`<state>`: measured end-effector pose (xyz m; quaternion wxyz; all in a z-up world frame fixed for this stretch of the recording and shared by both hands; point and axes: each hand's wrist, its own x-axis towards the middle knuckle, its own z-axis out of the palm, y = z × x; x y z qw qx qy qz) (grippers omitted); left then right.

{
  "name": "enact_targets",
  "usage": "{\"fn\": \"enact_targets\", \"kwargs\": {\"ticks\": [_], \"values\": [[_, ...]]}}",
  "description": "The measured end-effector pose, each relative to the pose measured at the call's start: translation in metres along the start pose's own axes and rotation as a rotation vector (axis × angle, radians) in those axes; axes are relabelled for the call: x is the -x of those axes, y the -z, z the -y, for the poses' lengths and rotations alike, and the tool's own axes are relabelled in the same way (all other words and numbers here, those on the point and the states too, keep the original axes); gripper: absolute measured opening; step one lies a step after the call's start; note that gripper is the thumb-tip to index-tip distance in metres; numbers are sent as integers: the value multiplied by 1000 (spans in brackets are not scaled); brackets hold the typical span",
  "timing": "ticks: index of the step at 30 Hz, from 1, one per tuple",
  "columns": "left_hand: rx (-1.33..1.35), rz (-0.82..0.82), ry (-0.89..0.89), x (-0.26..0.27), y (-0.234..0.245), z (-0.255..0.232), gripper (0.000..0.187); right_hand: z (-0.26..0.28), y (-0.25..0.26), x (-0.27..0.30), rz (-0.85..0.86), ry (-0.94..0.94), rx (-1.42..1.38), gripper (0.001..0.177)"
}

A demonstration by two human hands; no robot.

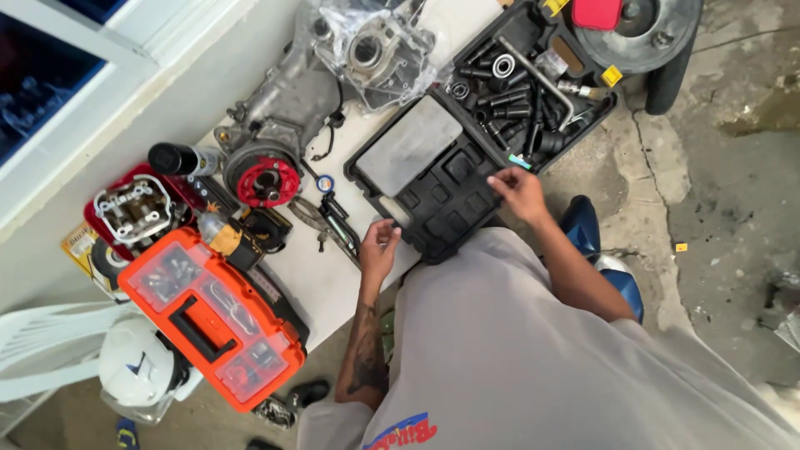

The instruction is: Organize tools and engine parts on a workbench.

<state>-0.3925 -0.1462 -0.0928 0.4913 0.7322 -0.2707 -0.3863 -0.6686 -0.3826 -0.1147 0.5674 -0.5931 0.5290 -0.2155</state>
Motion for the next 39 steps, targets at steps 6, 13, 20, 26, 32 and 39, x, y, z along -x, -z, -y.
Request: {"fn": "enact_targets", "kwargs": {"ticks": [6, 13, 20, 26, 32, 39], "values": [[86, -65, -64, -19, -25, -9, 29, 32, 60, -41, -183, 21, 214, 27], [130, -147, -68, -54, -127, -54, 28, 55, 134, -120, -225, 277, 551, 23], [15, -163, -111, -101, -259, -102, 24, 50, 174, -188, 71, 435, 878, 22], [36, -116, -73, -123, -325, -140, 24, 53, 186, -205, 216, 452, 831, 26], [-118, -106, -173, -136, -356, -146, 24, 49, 232, -223, 143, 454, 677, 21], [-273, -136, -299, -180, -383, -147, 31, 46, 223, -214, 312, 449, 1209, 26]]}}
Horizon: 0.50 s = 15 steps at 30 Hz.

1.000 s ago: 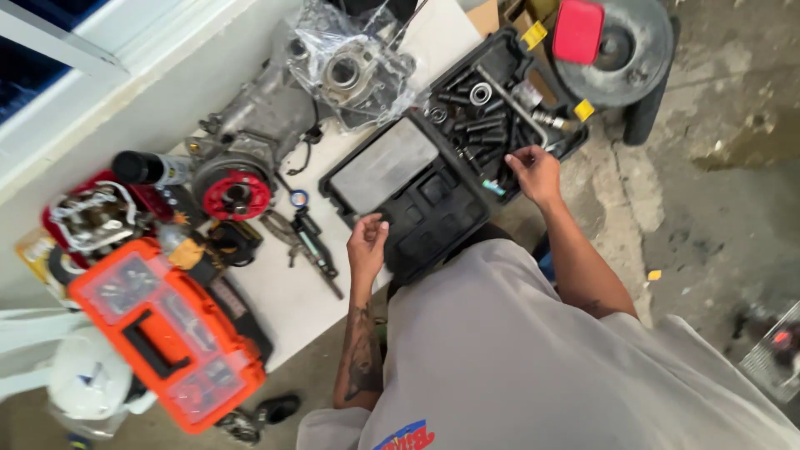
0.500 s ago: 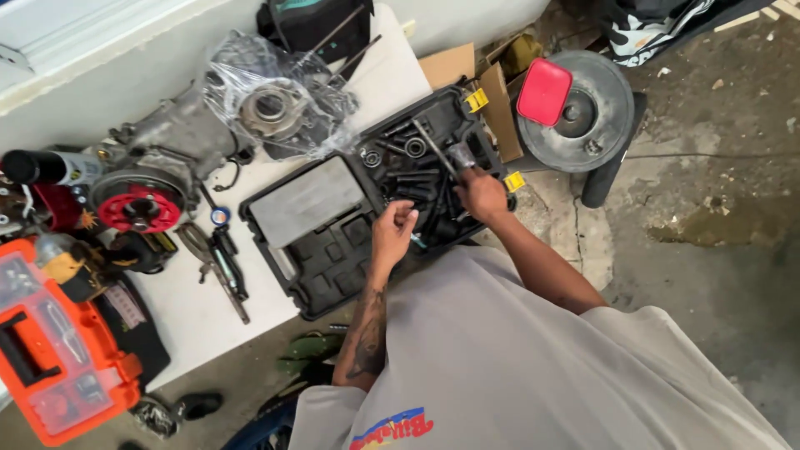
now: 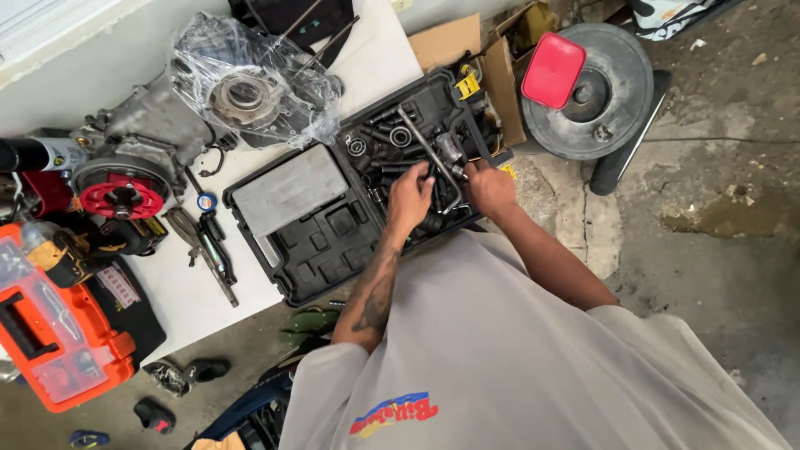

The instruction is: Organize tools and engine parts on a workbench.

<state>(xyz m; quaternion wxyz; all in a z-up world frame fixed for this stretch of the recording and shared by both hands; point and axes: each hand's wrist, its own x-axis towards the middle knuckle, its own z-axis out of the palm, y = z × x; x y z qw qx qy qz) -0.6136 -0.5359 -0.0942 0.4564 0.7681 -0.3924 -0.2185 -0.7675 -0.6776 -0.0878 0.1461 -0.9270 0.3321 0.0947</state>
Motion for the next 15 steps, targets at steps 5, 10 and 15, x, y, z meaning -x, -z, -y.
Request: {"fn": "enact_targets", "kwargs": {"ticks": [5, 10, 15], "values": [[17, 58, 160, -31, -26, -2, 36, 1, -13, -3, -127, 26, -4, 26], [-41, -26, 191, -38, -37, -1, 37, -12, -13, -7, -85, 98, 63, 18], [-34, -95, 213, -36, -45, -4, 46, -28, 28, -4, 123, -2, -219, 37]]}}
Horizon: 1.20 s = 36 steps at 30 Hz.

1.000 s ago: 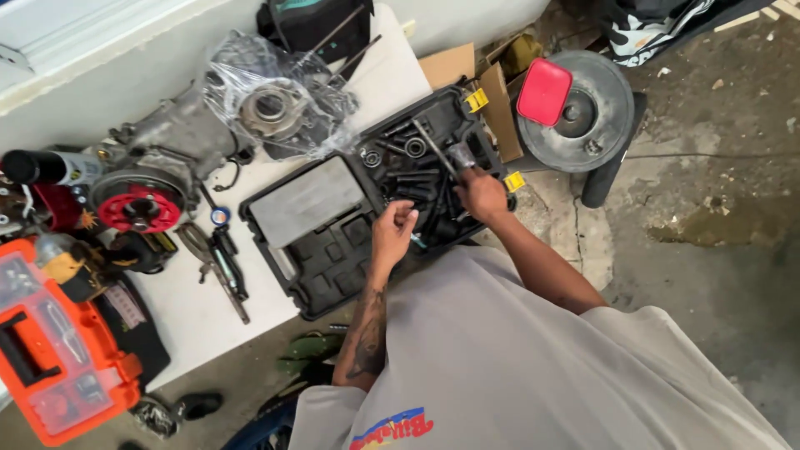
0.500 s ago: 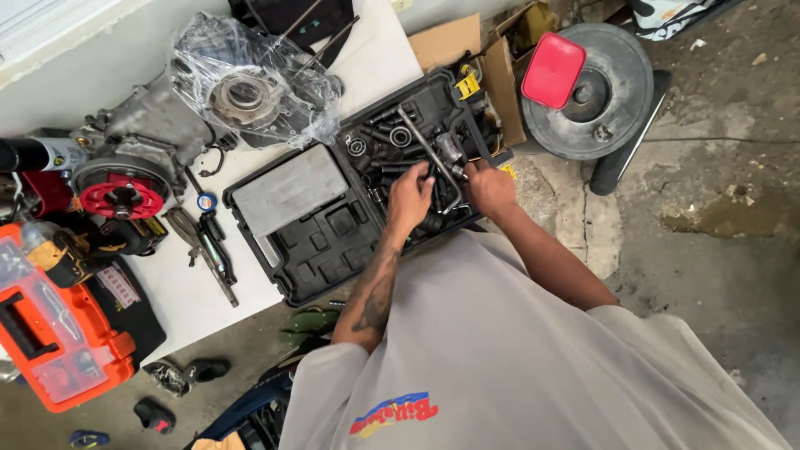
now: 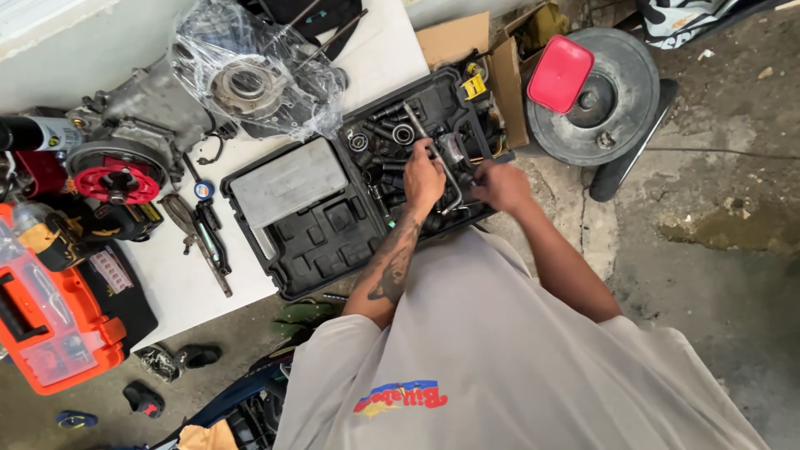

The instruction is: Organize tools and engine parts on a workbench.

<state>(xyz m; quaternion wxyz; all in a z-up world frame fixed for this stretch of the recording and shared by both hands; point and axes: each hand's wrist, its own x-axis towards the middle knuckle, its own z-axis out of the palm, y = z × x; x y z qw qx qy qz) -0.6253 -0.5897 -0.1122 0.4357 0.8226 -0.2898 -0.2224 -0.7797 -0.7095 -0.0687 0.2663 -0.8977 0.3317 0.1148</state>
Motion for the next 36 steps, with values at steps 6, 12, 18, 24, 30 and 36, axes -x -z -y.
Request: {"fn": "enact_targets", "kwargs": {"ticks": [6, 12, 18, 24, 30, 36], "values": [[47, 51, 32, -4, -9, 2, 42, -89, -28, 11, 161, -210, -902, 34], [-6, 72, -51, -7, -4, 0, 35, -70, -9, 41, 200, -432, -1288, 32], [-289, 152, -177, -24, 6, 3, 32, -54, -16, 40, 130, -394, -1361, 31], [-563, 206, -224, -15, 16, -26, 48, -47, -27, 34, 153, -423, -1714, 34], [-767, 258, -142, -21, -33, 24, 36, -35, -37, 37, 260, -327, -1872, 35], [-669, 226, -34, -7, 3, 12, 44, -28, -41, 47, 264, -295, -1864, 35]]}}
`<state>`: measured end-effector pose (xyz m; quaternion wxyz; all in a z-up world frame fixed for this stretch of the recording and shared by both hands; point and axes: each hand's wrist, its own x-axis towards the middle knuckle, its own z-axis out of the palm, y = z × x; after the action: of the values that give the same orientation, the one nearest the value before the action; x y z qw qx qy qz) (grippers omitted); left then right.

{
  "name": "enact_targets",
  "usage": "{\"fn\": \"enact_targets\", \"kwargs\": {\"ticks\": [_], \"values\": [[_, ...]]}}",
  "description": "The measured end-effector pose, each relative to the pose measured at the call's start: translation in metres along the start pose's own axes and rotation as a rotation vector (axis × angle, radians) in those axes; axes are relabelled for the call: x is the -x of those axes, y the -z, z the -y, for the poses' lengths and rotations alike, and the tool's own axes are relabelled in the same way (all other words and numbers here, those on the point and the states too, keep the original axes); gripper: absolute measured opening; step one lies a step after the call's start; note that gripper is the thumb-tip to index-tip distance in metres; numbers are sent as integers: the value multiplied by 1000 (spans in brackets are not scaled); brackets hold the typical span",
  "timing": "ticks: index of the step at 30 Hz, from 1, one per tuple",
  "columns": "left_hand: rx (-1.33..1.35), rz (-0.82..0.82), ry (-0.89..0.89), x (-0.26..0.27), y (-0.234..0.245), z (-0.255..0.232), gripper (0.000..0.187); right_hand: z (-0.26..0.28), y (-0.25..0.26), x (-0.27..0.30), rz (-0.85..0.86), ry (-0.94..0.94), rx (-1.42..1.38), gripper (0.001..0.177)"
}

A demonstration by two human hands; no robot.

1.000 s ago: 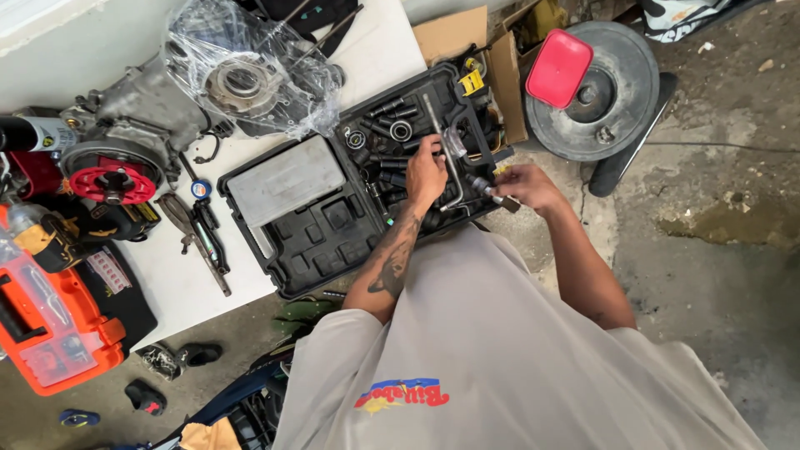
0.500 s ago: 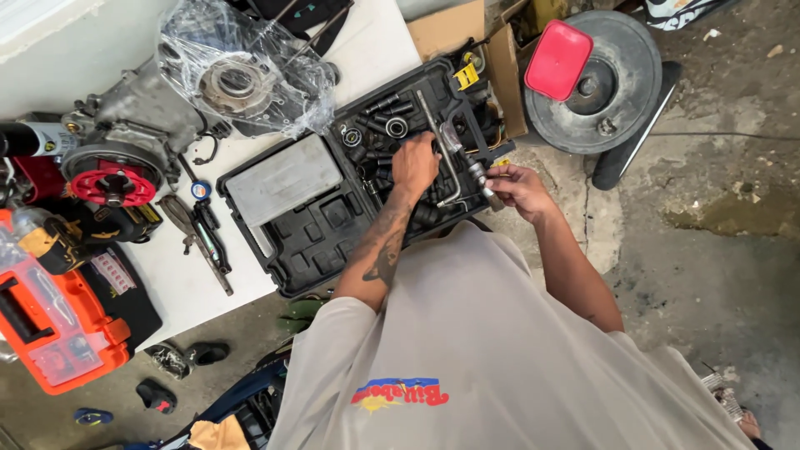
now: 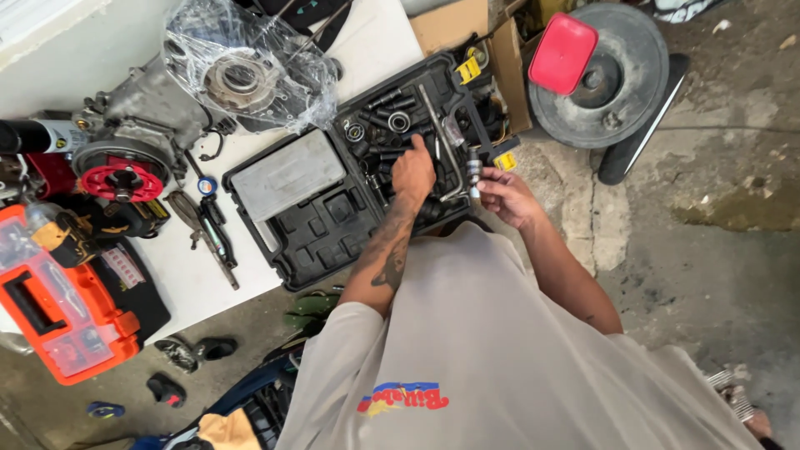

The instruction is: Organize tools and engine parts on a workbench.

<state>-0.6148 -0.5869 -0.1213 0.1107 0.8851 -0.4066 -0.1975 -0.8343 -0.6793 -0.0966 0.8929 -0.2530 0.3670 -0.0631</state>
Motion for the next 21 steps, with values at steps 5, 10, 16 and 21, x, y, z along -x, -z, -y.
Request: {"fn": "enact_targets", "kwargs": {"ticks": [5, 10, 16, 21], "values": [[-42, 48, -106, 6, 2, 7, 51, -3, -8, 20, -63, 100, -53, 32], [39, 64, -184, 36, 25, -14, 38, 20, 23, 53, -131, 289, -96, 31], [518, -132, -237, 70, 38, -72, 25, 74, 73, 47, -213, 340, -73, 26], [663, -103, -240, 61, 7, -128, 23, 122, 117, -8, -262, 245, -28, 41]]}}
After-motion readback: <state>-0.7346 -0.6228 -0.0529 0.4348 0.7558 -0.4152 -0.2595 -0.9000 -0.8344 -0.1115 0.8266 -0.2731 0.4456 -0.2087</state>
